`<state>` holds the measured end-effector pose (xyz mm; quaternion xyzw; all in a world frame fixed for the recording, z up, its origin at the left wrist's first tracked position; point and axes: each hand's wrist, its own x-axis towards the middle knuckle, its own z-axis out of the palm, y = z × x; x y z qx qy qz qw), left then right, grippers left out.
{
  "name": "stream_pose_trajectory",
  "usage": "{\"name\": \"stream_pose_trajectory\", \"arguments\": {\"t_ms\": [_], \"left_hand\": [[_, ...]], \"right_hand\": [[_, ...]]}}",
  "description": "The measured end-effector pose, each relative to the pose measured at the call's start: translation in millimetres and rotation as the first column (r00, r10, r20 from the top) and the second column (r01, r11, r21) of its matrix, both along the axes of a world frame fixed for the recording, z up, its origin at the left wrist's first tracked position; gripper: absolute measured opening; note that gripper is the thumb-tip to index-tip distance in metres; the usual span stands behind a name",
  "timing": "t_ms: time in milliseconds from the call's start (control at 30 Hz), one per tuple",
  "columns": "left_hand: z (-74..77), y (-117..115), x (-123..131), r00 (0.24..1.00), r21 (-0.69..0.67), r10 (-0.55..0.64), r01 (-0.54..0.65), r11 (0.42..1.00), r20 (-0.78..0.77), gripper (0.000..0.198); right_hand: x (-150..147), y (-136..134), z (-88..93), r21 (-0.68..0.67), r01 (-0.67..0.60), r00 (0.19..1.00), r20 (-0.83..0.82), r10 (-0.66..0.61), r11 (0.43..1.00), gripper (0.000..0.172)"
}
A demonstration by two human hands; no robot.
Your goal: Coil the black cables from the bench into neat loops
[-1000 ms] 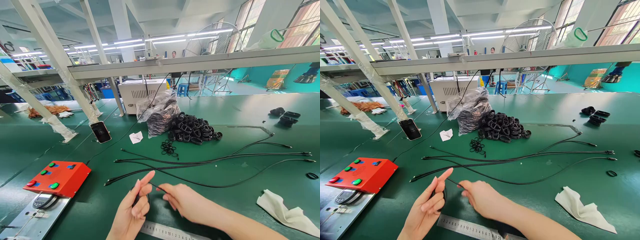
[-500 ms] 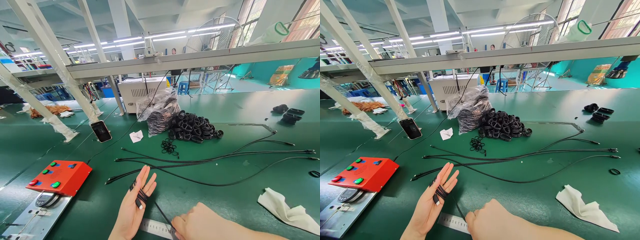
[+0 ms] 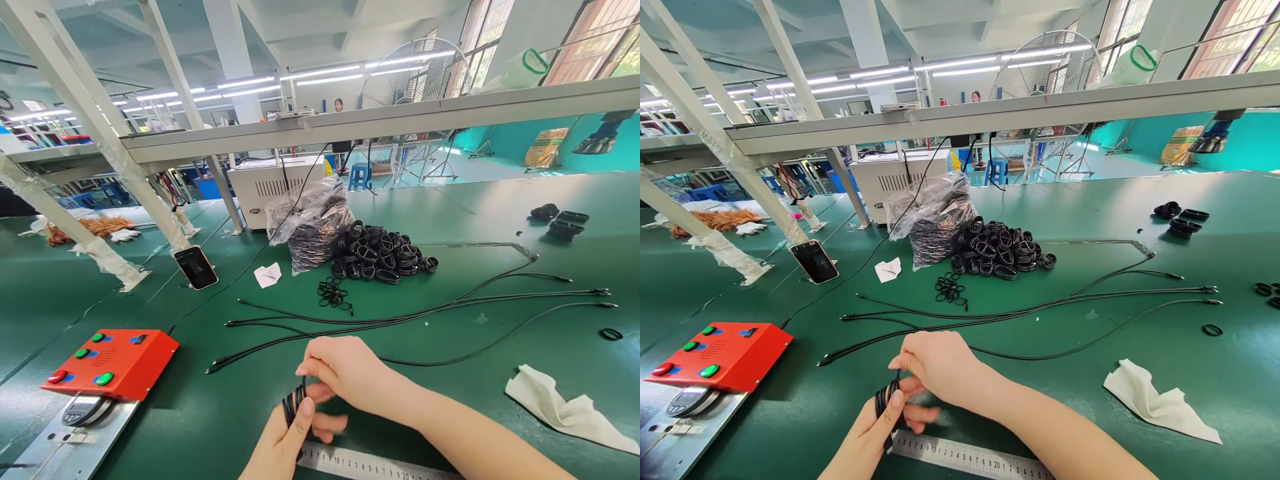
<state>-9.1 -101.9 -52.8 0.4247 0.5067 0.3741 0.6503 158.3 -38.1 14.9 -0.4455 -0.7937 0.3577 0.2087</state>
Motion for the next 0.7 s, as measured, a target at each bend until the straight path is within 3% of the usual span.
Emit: {"name": "stream_pose_trajectory", "arguments": {"t_ms": [133,300,467,600,700], "left_hand": [[3.6,2.4,1.7,0.973,0.031,-0.011,0.004,1.000,0.232,0.035],[2.8,3.6,-2.0,0.897,-0.006,0.076,-0.081,0.997,0.435,0.029],[1.9,6.0,-6.1,0.828,-0.100,0.116,-0.073,0.992,0.548,0.030],[-0.7,5.7,-7.7,0.815,-0.161,0.118,-0.031,0.986,0.567,0.025],[-2.5,3.4,-5.0,0.815,-0.174,0.135,-0.043,0.984,0.564,0.028]], "right_hand": [[-8.5,-0.8,-24.2,-0.139,0.014,0.971,-0.235,-0.047,0.990,0.028],[-16.5,-14.2,-43.2,-0.330,-0.178,0.878,-0.478,-0.002,0.927,0.034],[-11.5,-13.2,-40.7,-0.377,-0.377,0.885,-0.416,0.209,0.846,0.026],[-3.8,-4.8,-36.6,-0.326,-0.412,0.904,-0.263,0.337,0.851,0.021],[-2.6,1.1,-38.2,-0.371,-0.477,0.873,-0.305,0.380,0.797,0.021]]}}
